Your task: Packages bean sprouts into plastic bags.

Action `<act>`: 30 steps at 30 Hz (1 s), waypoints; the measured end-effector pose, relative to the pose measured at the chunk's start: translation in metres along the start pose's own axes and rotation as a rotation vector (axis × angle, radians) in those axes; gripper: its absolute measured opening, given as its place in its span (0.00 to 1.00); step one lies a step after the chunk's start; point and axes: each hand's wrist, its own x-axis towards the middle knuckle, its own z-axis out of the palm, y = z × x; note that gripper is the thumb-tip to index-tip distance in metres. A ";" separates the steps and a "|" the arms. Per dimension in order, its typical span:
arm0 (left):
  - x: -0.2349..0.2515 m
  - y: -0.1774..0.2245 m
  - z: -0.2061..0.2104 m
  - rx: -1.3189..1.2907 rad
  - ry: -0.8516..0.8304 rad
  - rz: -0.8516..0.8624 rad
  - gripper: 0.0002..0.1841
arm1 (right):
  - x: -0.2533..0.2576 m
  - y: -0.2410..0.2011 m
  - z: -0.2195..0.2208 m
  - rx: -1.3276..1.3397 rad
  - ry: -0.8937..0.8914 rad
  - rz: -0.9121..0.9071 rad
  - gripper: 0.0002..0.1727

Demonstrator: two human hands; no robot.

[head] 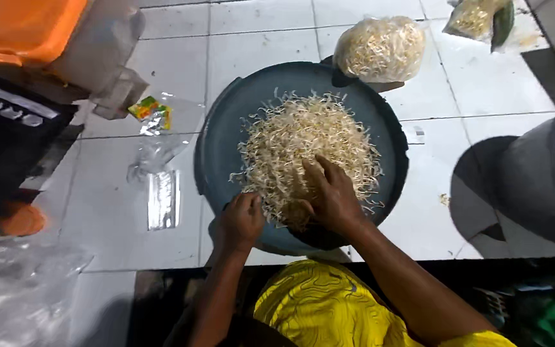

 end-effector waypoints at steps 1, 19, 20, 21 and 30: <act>-0.001 -0.003 -0.004 -0.043 -0.012 0.019 0.12 | 0.008 -0.010 0.007 -0.033 -0.040 0.007 0.55; 0.104 -0.196 -0.120 -0.031 0.231 -0.502 0.43 | -0.079 -0.009 0.041 -0.031 0.360 0.004 0.41; 0.111 -0.194 -0.124 -0.019 0.148 -0.497 0.34 | -0.078 -0.010 0.039 -0.031 0.402 0.009 0.39; 0.117 -0.194 -0.124 -0.035 0.109 -0.472 0.24 | -0.078 -0.012 0.037 -0.028 0.447 0.006 0.36; 0.068 -0.059 -0.096 -0.551 -0.026 0.167 0.10 | -0.022 -0.098 0.019 0.454 0.282 0.016 0.37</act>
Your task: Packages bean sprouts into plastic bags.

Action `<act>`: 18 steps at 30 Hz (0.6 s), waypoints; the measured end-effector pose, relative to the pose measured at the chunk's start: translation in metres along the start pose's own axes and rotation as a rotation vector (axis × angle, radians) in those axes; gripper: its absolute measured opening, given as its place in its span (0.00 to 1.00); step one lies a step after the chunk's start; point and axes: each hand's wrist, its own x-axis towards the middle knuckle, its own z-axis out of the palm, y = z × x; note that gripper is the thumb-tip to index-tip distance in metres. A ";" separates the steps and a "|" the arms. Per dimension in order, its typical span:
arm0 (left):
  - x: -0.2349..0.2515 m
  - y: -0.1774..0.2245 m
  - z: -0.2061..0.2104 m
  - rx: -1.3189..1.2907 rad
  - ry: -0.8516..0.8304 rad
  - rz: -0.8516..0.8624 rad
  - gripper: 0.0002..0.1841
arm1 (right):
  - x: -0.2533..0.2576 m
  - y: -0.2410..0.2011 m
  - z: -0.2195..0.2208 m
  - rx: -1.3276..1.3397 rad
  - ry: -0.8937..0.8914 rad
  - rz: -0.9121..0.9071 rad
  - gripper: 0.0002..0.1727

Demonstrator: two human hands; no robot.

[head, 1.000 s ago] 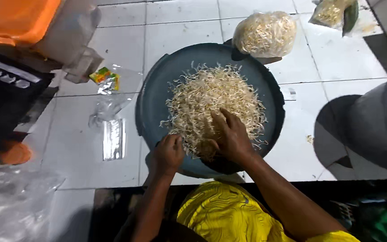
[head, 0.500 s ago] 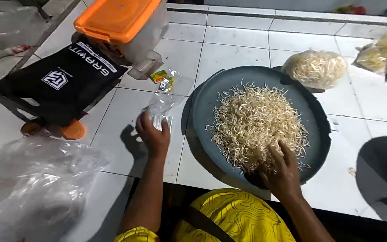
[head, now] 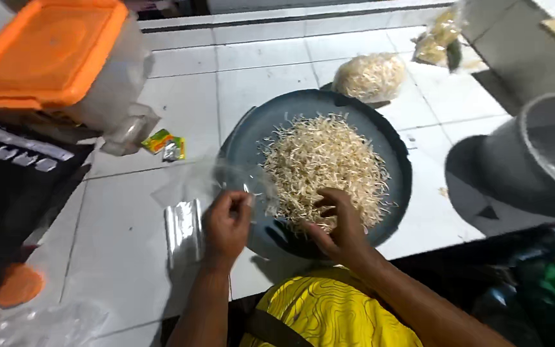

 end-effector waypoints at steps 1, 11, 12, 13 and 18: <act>-0.005 0.009 0.013 -0.095 -0.070 0.058 0.10 | 0.007 -0.005 0.007 0.011 -0.009 0.062 0.43; -0.010 0.018 0.030 0.308 -0.439 0.320 0.12 | 0.034 -0.003 0.009 -0.192 -0.012 0.183 0.23; -0.005 0.013 0.032 0.361 -0.439 0.258 0.13 | 0.034 -0.002 0.008 -0.203 -0.004 0.156 0.21; -0.002 0.007 0.034 0.376 -0.424 0.211 0.14 | 0.035 0.000 0.005 -0.214 -0.003 0.132 0.18; 0.011 0.003 0.027 0.374 -0.359 0.164 0.22 | 0.030 0.030 -0.048 -0.351 -0.138 0.163 0.31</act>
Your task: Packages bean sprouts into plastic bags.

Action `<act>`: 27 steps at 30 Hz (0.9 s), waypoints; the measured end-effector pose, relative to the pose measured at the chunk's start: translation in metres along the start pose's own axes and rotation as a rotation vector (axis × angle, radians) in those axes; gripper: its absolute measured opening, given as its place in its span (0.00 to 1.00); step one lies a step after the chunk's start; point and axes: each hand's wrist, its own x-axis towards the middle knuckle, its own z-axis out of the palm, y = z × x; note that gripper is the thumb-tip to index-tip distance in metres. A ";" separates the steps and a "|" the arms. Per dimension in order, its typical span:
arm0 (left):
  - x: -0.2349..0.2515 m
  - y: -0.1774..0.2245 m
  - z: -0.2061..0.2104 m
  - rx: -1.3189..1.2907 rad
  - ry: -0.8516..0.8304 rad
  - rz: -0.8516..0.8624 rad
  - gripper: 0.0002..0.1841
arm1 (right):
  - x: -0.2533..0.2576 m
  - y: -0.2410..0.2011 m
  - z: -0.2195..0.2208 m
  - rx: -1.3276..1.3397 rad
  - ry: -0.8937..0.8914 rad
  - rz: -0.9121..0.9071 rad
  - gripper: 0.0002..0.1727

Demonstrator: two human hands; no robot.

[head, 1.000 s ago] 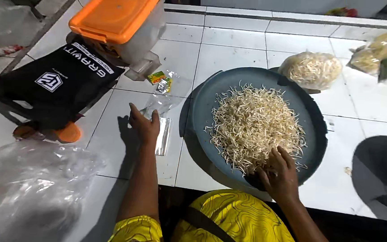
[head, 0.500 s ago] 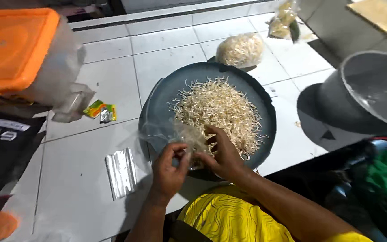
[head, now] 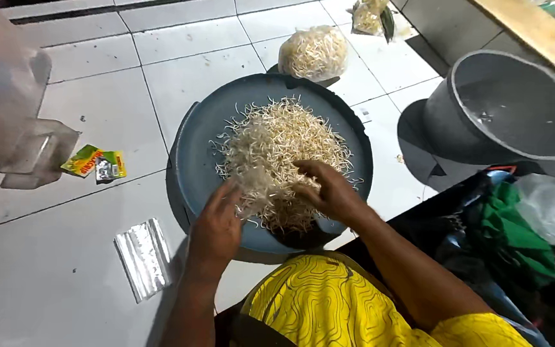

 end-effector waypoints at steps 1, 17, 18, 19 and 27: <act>0.001 -0.003 -0.005 0.008 0.006 -0.018 0.23 | -0.004 0.014 -0.006 -0.068 -0.025 0.054 0.35; 0.038 0.011 -0.073 0.212 0.211 -0.117 0.26 | -0.003 0.017 0.009 -0.195 -0.252 0.130 0.56; 0.041 0.015 -0.073 0.223 0.204 -0.109 0.26 | -0.002 0.022 0.016 -0.210 -0.256 0.120 0.52; 0.045 0.018 -0.070 0.233 0.188 -0.096 0.26 | -0.001 0.026 0.020 -0.223 -0.239 0.111 0.47; 0.075 0.043 0.002 0.202 -0.086 -0.044 0.24 | 0.000 0.056 -0.044 0.633 -0.011 0.285 0.38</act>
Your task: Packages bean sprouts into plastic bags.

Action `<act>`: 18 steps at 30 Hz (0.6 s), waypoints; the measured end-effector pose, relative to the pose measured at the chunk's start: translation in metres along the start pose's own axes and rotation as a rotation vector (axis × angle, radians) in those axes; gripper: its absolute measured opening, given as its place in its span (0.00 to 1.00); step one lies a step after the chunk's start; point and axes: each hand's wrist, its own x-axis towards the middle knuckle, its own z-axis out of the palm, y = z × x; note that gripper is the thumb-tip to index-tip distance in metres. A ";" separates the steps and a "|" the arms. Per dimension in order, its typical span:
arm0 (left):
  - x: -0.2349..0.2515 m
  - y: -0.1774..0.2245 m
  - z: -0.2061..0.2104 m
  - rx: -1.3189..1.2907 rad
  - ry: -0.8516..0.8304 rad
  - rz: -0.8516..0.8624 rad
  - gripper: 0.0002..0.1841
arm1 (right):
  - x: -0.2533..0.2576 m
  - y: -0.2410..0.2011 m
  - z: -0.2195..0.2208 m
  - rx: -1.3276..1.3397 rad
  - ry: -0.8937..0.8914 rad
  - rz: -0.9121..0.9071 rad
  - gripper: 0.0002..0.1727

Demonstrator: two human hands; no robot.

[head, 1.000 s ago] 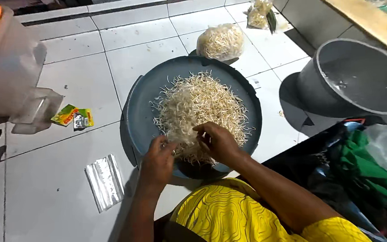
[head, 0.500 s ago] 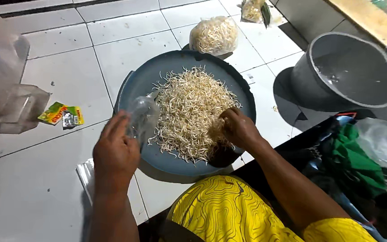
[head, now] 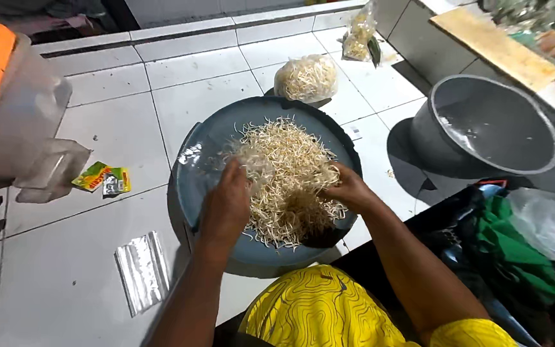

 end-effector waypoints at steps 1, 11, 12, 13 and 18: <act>0.004 0.006 0.009 -0.032 -0.031 0.019 0.25 | 0.000 -0.003 -0.002 0.186 -0.016 0.010 0.38; 0.006 0.020 0.034 -0.363 0.090 -0.024 0.35 | 0.034 -0.046 0.071 0.383 -0.334 -0.032 0.45; 0.003 0.015 0.034 -0.338 0.121 -0.048 0.34 | 0.035 -0.059 0.075 0.186 -0.357 -0.058 0.48; 0.001 0.011 0.035 -0.325 0.152 -0.072 0.30 | 0.036 -0.073 0.080 -0.070 -0.344 -0.082 0.49; -0.002 0.006 0.035 -0.359 0.285 -0.115 0.15 | 0.042 -0.104 0.117 -0.886 0.082 -0.151 0.34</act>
